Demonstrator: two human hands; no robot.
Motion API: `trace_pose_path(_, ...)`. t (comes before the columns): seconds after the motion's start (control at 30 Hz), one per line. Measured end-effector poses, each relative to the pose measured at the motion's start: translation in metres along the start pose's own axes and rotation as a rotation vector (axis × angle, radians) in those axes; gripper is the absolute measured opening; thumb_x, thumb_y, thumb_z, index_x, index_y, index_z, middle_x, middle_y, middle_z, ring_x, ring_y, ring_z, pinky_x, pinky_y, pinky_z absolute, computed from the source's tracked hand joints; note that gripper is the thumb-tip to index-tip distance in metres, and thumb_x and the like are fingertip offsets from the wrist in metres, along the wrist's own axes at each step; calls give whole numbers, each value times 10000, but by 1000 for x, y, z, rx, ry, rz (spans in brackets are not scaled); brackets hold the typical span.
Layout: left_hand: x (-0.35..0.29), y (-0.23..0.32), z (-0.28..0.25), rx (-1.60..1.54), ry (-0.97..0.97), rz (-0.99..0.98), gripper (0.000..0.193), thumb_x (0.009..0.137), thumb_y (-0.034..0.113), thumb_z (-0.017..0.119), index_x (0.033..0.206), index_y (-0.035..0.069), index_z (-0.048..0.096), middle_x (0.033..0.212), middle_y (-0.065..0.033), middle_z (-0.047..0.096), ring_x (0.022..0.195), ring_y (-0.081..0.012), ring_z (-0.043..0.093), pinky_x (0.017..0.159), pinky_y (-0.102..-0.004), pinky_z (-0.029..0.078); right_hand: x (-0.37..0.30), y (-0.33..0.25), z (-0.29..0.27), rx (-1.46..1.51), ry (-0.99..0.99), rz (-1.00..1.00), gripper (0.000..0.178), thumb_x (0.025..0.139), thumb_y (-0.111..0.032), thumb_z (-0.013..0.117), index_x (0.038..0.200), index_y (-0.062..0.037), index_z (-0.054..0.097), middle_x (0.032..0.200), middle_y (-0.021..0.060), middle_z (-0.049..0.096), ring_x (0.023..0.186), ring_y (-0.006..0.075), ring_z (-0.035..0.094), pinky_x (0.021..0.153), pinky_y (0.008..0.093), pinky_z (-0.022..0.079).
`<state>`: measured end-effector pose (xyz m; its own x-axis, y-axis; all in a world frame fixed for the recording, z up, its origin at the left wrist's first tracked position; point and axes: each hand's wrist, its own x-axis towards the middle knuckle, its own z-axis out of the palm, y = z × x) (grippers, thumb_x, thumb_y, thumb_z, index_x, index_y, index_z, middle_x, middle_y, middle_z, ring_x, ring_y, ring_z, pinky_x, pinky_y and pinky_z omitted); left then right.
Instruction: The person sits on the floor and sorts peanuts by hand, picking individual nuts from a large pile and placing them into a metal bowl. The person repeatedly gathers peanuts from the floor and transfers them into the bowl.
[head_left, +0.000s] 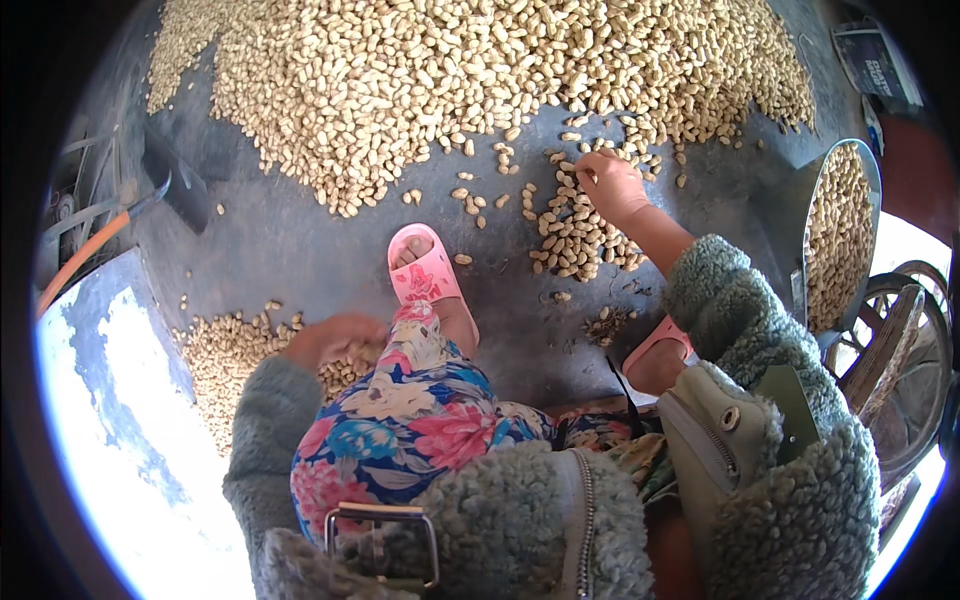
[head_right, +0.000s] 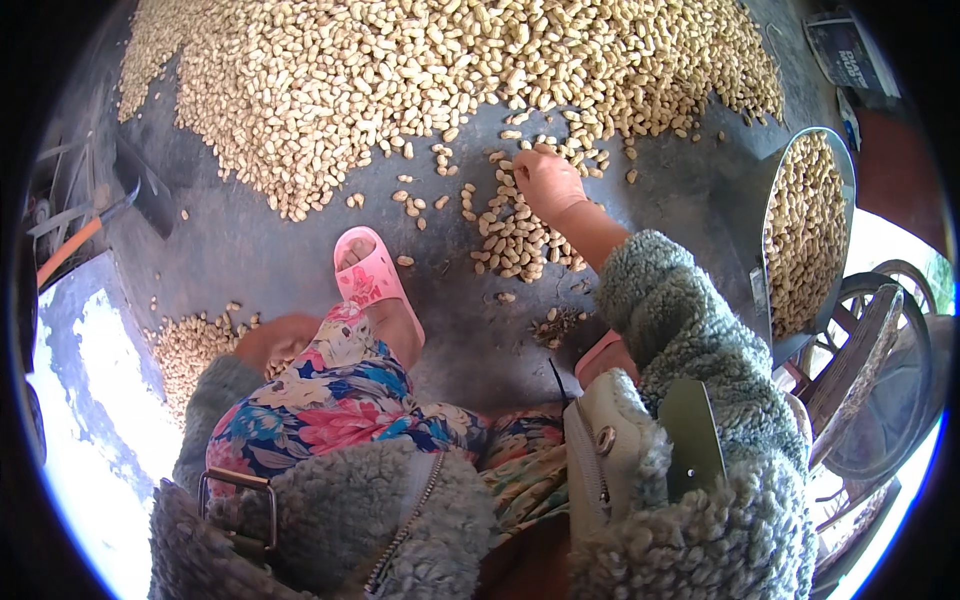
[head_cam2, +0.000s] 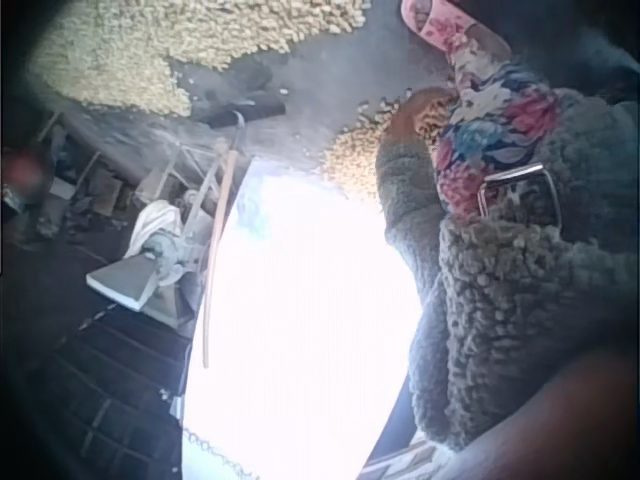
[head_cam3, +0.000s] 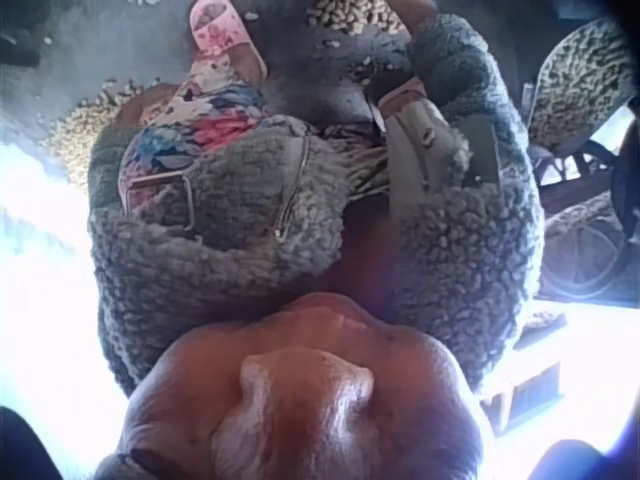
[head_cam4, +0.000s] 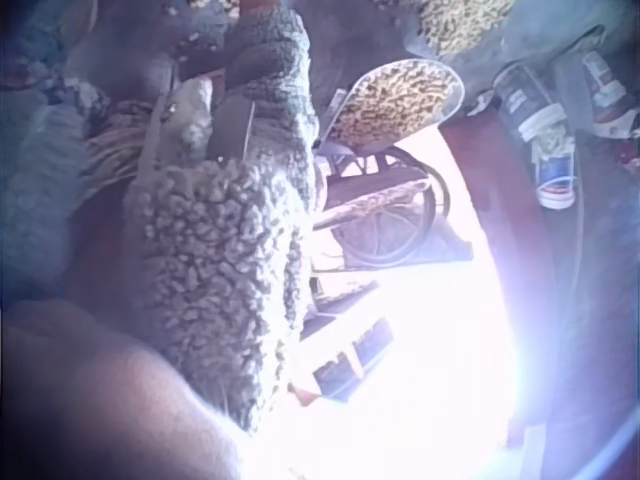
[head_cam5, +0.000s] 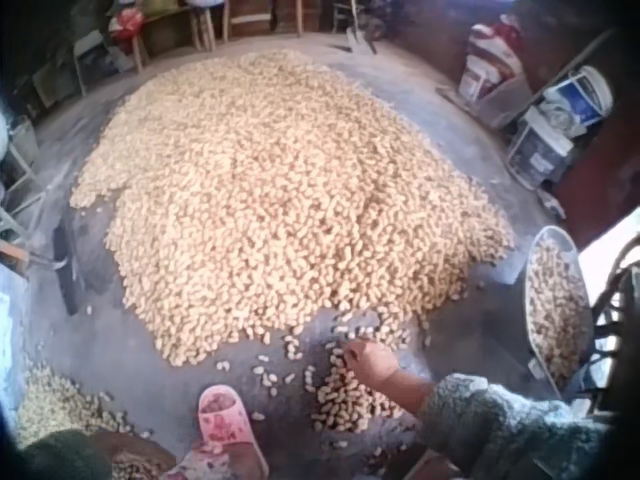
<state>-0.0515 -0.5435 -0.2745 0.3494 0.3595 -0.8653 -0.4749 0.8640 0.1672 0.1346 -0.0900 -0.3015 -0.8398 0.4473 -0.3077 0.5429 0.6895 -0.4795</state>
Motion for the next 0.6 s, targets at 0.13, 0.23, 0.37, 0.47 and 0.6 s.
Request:
trace_pose_path(0.13, -51, -83, -47, 713, -59, -499, 303, 884, 291, 574, 1028, 42, 669, 909, -115, 671, 752, -240, 637, 612, -363, 530, 16, 4, 13, -28, 23, -69, 137, 831, -163, 634, 947, -92, 647, 957, 112, 610, 887, 326, 625, 803, 416, 503)
trace_pose_path(0.23, -71, -99, -53, 1223, -98, -693, 317, 859, 305, 574, 1008, 42, 670, 872, -138, 667, 751, -283, 634, 626, -391, 517, 24, 11, 13, -11, -68, -68, 168, 804, -177, 652, 939, -79, 631, 1003, 111, 596, 890, 306, 623, 801, 392, 508)
trace_pose_path(0.37, -36, -35, -22, 1454, 178, -501, 336, 825, 324, 575, 981, 43, 671, 823, -169, 660, 750, -342, 630, 645, -428, 500, 25, 19, -7, 874, -243, 316, 202, 818, -203, 612, 913, -25, 601, 967, 85, 603, 848, 206, 617, 766, 338, 521)
trace_pose_path(0.47, 5, 34, 14, 1247, 458, 63, 350, 800, 338, 575, 961, 43, 672, 787, -192, 656, 749, -386, 627, 659, -456, 487, 22, 9, -13, 913, -320, 363, 278, 830, -267, 628, 958, -21, 608, 969, 72, 607, 882, 174, 607, 785, 336, 515)
trace_pose_path(0.6, 65, 120, 59, 1002, 618, 734, 134, 828, 148, 590, 799, 18, 603, 749, -164, 604, 698, -359, 598, 622, -425, 468, 19, -3, -9, 22, -251, 72, 303, 817, -318, 664, 965, -54, 638, 948, 86, 609, 901, 227, 622, 808, 362, 501)
